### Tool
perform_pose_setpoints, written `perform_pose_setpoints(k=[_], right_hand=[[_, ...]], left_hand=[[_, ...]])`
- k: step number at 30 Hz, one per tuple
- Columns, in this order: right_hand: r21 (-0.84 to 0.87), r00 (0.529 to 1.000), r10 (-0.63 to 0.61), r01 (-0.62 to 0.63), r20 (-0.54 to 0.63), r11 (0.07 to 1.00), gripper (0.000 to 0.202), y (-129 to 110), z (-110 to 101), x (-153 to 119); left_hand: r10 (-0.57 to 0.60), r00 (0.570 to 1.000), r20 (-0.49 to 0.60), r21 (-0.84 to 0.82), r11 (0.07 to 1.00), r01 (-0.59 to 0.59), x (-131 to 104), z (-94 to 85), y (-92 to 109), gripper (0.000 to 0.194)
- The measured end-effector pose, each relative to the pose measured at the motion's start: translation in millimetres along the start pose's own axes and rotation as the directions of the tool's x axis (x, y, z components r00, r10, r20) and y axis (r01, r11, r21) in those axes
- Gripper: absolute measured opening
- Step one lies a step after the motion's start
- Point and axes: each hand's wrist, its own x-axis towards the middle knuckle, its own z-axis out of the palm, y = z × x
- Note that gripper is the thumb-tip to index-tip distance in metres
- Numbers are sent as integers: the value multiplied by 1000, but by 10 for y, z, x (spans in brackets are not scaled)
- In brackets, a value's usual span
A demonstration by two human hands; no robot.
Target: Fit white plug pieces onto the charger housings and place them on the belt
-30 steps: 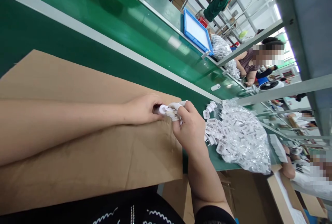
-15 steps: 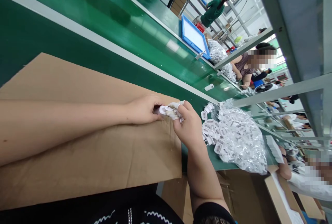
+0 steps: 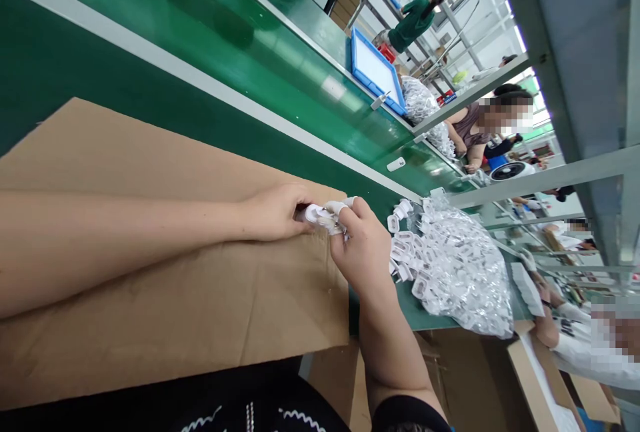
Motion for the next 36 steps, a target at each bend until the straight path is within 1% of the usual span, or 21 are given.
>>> perform_pose_setpoints(k=[2,4,6,8,11,14,17,20,22,23,24,26,28,29,30,31,32,33,34,36], right_hand=[[-7,1000,-23,23,-2,1000,27,15,10,9],[-5,1000,-30,30,2,1000,26,31,23,12],[-2,1000,-17,17,6,1000,23,37,32,10],[-5,1000,4,-4,17,1000,20,25,31,9],[-18,998,20,-19,54,1000,18,-2,8,20],[19,995,56,-58,85,998,19,2,2,44],[153,990,103,-117,94,981,20,41,45,54],[339,988,137,-151,67,929,18,103,120,59],[503,984,157,-176,81,846,19,165,167,75],[599,980,166,-200,111,776,24,204,183,88],[691,972,175,-233,155,684,30,249,193,104],[830,945,199,-323,258,456,46,347,198,139],[888,905,241,-403,350,224,57,441,190,175],[896,885,264,-426,384,127,60,479,186,191],[898,868,286,-438,407,50,60,507,183,204],[897,855,301,-442,423,-6,58,524,183,215],[896,847,311,-442,432,-40,56,530,187,222],[897,844,318,-439,432,-52,54,527,194,226],[899,845,323,-437,427,-46,52,515,206,227],[896,850,320,-444,419,6,50,480,241,224]], left_hand=[[70,997,-19,53,996,-69,-17,7,1,25],[177,984,-35,157,973,-169,-38,15,7,27],[267,963,-32,288,925,-247,-55,24,9,31],[306,952,-19,395,877,-274,-63,32,0,33],[303,953,0,472,840,-267,-62,38,-30,37],[270,963,18,488,838,-244,-48,34,-54,40],[240,971,11,475,853,-216,-34,21,-50,40],[228,974,-9,420,885,-203,-25,-8,-16,36],[189,982,25,307,933,-188,-11,-41,15,31],[143,989,48,236,960,-150,2,-62,32,30],[74,996,54,173,982,-82,23,-87,48,31],[-106,994,10,98,990,105,90,-154,78,38],[-267,961,-72,51,961,271,198,-241,102,41],[-317,944,-94,19,947,320,267,-292,108,41],[-346,933,-94,-18,938,346,345,-345,110,40],[-361,929,-85,-55,932,357,429,-400,105,38],[-364,927,-89,-83,930,357,519,-456,93,37],[-357,927,-111,-92,933,349,613,-512,73,36],[-346,925,-157,-80,938,338,710,-568,45,37],[-305,904,-299,3,947,320,904,-682,-25,40]])
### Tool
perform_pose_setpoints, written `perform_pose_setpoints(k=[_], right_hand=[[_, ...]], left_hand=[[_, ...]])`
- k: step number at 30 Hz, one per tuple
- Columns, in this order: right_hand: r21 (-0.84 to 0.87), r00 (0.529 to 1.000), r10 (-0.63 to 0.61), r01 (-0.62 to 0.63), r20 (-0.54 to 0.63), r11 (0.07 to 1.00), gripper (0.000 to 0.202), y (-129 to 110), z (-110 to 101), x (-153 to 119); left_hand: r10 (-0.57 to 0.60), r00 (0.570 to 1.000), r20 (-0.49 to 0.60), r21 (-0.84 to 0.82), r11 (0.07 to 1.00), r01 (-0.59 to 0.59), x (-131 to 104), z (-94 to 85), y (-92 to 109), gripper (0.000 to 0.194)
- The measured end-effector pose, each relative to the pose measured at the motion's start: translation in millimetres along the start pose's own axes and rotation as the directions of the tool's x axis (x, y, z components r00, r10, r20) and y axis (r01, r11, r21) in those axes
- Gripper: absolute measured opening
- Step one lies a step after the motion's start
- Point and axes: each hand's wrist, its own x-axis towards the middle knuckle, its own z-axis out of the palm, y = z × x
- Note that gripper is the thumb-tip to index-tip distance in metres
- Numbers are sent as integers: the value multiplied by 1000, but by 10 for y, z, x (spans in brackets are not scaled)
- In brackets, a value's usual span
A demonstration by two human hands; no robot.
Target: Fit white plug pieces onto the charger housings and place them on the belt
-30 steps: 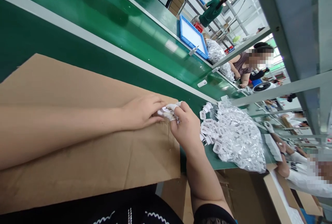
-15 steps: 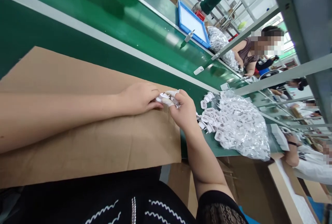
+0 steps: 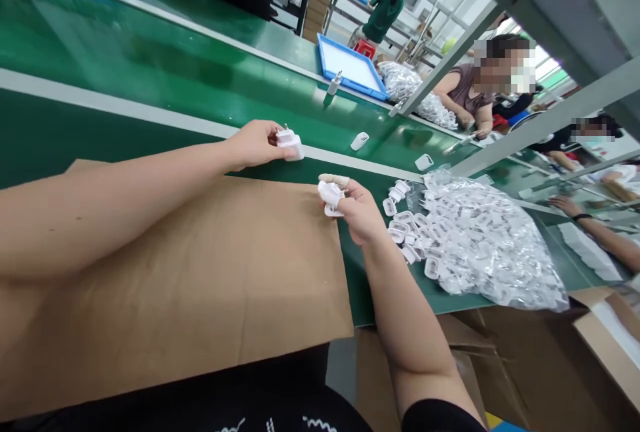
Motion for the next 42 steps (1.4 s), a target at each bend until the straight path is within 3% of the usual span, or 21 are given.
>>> perform_pose_setpoints(k=[3,5,7,9,12,15,17,19,22,26,31,35,38,42], right_hand=[[-119,1000,-13,13,-4,993,48,57,51,6],[-188,999,-33,28,-24,982,45,82,66,15],[-210,998,-52,42,-44,977,40,87,61,24],[-167,995,-81,70,-61,984,37,77,43,31],[-49,982,-161,156,-99,986,38,55,18,36],[-2,964,-239,241,-119,971,45,54,28,26],[-63,947,-298,292,-120,954,44,70,59,10],[-172,924,-364,343,-118,924,37,95,104,-13],[-297,875,-466,415,-128,860,32,126,180,-50],[-421,775,-599,484,-202,767,28,149,237,-85],[-540,647,-730,542,-221,644,31,231,210,-68],[-634,619,-764,520,-181,572,31,303,190,-21],[-656,608,-777,522,-162,545,32,314,203,-17],[-654,551,-820,564,-157,505,29,289,257,-74]], left_hand=[[51,985,-166,172,985,-22,298,-63,-6,44],[46,982,-183,193,981,-10,409,-88,19,41],[13,997,-75,58,998,-8,420,-85,71,37],[27,989,146,-189,982,1,334,-50,132,35],[157,881,447,-516,849,110,104,48,193,42],[217,820,530,-678,689,256,-117,150,204,44],[170,834,525,-709,630,318,-219,188,210,46],[120,854,506,-701,635,325,-289,193,229,60],[160,866,474,-685,685,249,-359,179,273,71],[263,826,498,-615,779,123,-430,196,274,55],[318,821,475,-258,942,-216,-485,239,222,73],[367,838,404,-104,928,-357,-492,256,254,61],[387,848,363,-113,921,-372,-498,278,268,56],[438,854,280,-118,899,-422,-532,296,264,49]])
